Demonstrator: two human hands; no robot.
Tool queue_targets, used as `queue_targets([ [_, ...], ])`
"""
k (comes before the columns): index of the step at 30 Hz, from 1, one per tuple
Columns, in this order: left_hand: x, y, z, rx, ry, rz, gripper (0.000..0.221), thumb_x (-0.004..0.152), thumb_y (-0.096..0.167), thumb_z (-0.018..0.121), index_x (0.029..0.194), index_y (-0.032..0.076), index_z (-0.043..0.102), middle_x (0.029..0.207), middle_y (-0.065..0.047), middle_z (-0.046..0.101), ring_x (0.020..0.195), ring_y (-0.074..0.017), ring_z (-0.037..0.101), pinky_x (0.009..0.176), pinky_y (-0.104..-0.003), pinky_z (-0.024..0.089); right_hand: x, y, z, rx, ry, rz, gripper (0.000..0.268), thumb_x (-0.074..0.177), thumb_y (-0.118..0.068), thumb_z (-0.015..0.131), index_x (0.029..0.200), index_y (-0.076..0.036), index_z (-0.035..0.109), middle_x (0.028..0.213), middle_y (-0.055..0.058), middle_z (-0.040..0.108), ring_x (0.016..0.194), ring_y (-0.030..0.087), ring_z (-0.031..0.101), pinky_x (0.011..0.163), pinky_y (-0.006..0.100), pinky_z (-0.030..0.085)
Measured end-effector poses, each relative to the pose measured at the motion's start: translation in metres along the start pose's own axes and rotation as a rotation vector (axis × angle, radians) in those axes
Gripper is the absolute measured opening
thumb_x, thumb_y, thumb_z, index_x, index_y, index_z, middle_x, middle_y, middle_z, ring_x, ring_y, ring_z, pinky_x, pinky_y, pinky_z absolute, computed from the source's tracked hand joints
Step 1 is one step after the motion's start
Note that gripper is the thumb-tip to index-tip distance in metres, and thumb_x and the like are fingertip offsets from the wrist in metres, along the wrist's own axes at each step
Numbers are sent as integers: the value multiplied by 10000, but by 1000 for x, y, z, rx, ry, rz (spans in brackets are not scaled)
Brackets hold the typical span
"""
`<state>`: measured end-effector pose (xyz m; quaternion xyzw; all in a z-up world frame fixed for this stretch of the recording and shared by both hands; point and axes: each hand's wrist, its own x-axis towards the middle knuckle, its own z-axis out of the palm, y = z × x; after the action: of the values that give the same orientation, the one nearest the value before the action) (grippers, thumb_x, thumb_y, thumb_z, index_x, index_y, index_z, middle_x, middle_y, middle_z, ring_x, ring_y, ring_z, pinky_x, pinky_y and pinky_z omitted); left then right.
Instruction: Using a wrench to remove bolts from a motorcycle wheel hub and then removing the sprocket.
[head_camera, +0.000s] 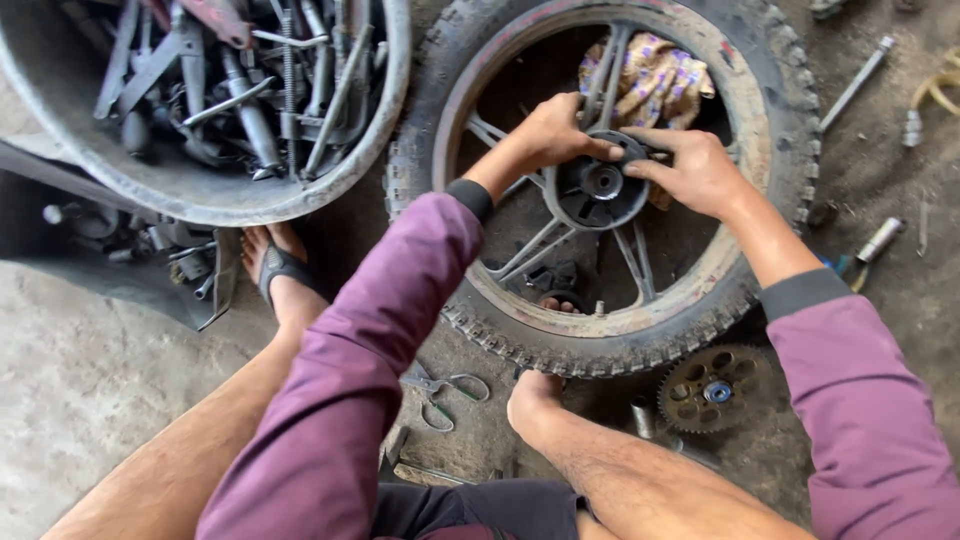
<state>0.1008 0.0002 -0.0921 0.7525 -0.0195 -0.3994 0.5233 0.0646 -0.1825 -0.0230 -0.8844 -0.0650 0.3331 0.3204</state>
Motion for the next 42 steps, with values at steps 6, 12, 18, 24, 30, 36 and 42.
queue_targets([
  [6, -30, -16, 11, 6, 447, 270, 817, 679, 538, 602, 1247, 4, 360, 1155, -205, 560, 1052, -313, 568, 828, -377, 476, -10, 27, 20, -12, 232, -127, 497, 775, -179, 653, 1232, -39, 515, 1197, 194, 519, 1117, 300, 475, 904, 412, 372],
  [12, -112, -14, -70, 44, 814, 622, 208, 861, 194, 568, 1039, 89, 543, 1016, -74, 624, 859, -176, 636, 696, -260, 540, -50, 17, 24, -38, 483, -192, 453, 832, -71, 639, 1250, 30, 496, 1197, 242, 506, 1120, 351, 467, 951, 459, 380],
  [18, -95, -86, -192, 254, 1406, 527, 101, 836, 135, 534, 889, 64, 582, 835, -80, 648, 745, -201, 615, 662, -296, 484, -87, 43, 36, 249, 663, -60, 302, 901, 55, 545, 1202, 46, 530, 1078, 139, 563, 946, 207, 540, 838, 311, 475],
  [24, -22, -121, -258, 1048, 1037, 307, 363, 550, -233, 350, 798, -58, 547, 776, -209, 565, 690, -315, 533, 617, -387, 479, -107, 24, 44, 302, 675, 10, 211, 934, 38, 536, 1144, 48, 547, 1026, 139, 582, 840, 210, 586, 763, 303, 515],
  [30, -38, -104, -249, 1203, 941, 292, 289, 650, -199, 455, 855, -16, 546, 751, -160, 564, 595, -274, 572, 499, -365, 512, -111, 12, 48, 369, 709, 29, 169, 944, 45, 521, 1109, 42, 555, 1013, 133, 585, 804, 200, 589, 727, 289, 523],
  [36, -94, -107, -220, 148, 1641, 845, 52, 832, -15, 550, 845, 22, 515, 941, -67, 472, 809, -178, 581, 839, -290, 552, -114, 2, 46, 417, 631, 15, 175, 929, 26, 508, 1098, 29, 553, 1034, 133, 587, 797, 204, 589, 711, 282, 527],
  [42, -127, -117, -196, -1571, 1235, 1085, 160, 765, -99, 502, 671, 27, 471, 767, -198, 609, 768, -291, 594, 752, -421, 513, -111, -6, 52, 500, 661, -43, 153, 920, 13, 508, 1062, 39, 558, 968, 149, 603, 779, 198, 601, 717, 263, 536],
])
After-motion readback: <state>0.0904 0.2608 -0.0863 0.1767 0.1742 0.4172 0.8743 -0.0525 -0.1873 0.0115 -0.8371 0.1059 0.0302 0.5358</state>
